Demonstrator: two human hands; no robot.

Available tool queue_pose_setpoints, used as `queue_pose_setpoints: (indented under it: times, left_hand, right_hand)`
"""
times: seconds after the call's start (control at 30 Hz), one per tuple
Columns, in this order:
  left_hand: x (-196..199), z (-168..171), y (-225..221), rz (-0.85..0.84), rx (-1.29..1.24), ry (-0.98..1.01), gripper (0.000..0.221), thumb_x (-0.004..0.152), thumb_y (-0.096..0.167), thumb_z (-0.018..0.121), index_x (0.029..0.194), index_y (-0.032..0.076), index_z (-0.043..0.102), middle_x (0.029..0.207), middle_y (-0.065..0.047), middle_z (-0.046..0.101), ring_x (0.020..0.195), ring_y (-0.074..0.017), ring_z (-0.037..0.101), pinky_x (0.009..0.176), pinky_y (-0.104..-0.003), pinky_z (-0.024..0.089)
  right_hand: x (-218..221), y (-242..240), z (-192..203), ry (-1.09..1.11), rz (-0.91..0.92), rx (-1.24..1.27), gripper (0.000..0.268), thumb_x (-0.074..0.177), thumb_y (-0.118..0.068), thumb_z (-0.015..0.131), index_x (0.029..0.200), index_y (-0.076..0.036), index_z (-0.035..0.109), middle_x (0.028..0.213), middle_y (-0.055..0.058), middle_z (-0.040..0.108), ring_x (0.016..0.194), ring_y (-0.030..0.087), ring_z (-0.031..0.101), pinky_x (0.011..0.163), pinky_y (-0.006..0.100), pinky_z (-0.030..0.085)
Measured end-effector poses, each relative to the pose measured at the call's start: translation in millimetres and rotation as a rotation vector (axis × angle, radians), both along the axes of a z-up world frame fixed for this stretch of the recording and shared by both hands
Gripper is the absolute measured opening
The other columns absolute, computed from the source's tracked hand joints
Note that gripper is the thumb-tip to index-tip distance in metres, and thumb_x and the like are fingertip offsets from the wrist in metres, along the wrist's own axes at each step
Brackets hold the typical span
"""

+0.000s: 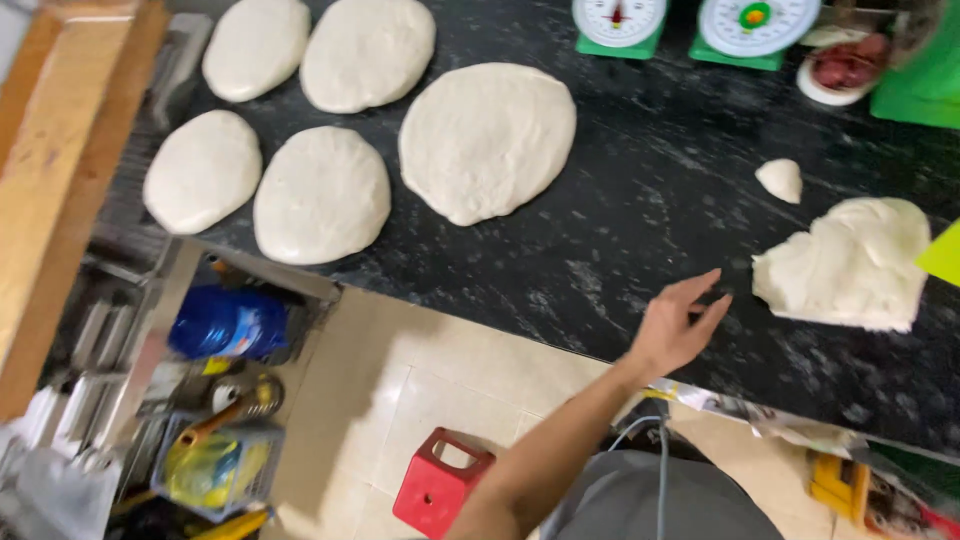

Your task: The recorder is flattening large dough portions, cutting them into smaller pieces using a bench scraper, and weighing them on a scale in a bakery production area.

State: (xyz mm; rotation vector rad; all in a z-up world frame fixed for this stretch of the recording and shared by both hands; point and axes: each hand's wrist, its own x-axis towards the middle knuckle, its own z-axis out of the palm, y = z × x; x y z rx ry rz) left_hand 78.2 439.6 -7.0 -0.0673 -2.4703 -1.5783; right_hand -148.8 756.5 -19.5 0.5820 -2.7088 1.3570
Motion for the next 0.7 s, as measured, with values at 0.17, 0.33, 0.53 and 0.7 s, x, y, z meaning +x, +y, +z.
queue_pose_setpoints:
  times: [0.17, 0.33, 0.53, 0.7]
  left_hand:
    - [-4, -38, 72, 0.023, 0.354, -0.044, 0.035, 0.102, 0.018, 0.072, 0.128, -0.005, 0.07, 0.13, -0.022, 0.072, 0.121, -0.0244, 0.07, 0.102, -0.034, 0.055]
    - [-7, -9, 88, 0.239, 0.426, -0.17, 0.043, 0.093, 0.015, 0.075, 0.129, -0.007, 0.065, 0.125, -0.021, 0.071, 0.113, -0.0234, 0.072, 0.095, -0.037, 0.06]
    - [-20, -23, 129, 0.453, 0.109, 0.146, 0.042, 0.095, 0.015, 0.077, 0.128, -0.008, 0.065, 0.127, -0.025, 0.069, 0.116, -0.0354, 0.068, 0.1, -0.041, 0.055]
    - [-15, -6, 152, 0.599, 0.16, 0.007, 0.045, 0.093, 0.02, 0.077, 0.127, -0.007, 0.066, 0.127, -0.024, 0.069, 0.11, -0.0359, 0.069, 0.094, -0.04, 0.055]
  right_hand:
    - [110, 33, 86, -0.079, -0.216, 0.182, 0.045, 0.098, -0.036, 0.075, 0.126, -0.002, 0.072, 0.111, 0.015, 0.075, 0.096, 0.028, 0.073, 0.084, 0.043, 0.057]
    - [115, -22, 138, -0.029, -0.059, 0.547, 0.045, 0.1, -0.048, 0.07, 0.117, -0.007, 0.076, 0.102, 0.014, 0.076, 0.088, 0.03, 0.074, 0.076, 0.042, 0.058]
    - [69, -60, 132, 0.258, 0.523, 0.783, 0.035, 0.089, -0.04, 0.073, 0.106, -0.01, 0.076, 0.089, 0.01, 0.075, 0.076, 0.034, 0.072, 0.063, 0.046, 0.057]
    - [50, -76, 113, 0.338, 0.809, 0.792, 0.027, 0.09, -0.035, 0.071, 0.101, -0.011, 0.076, 0.084, 0.007, 0.074, 0.075, 0.032, 0.072, 0.063, 0.044, 0.057]
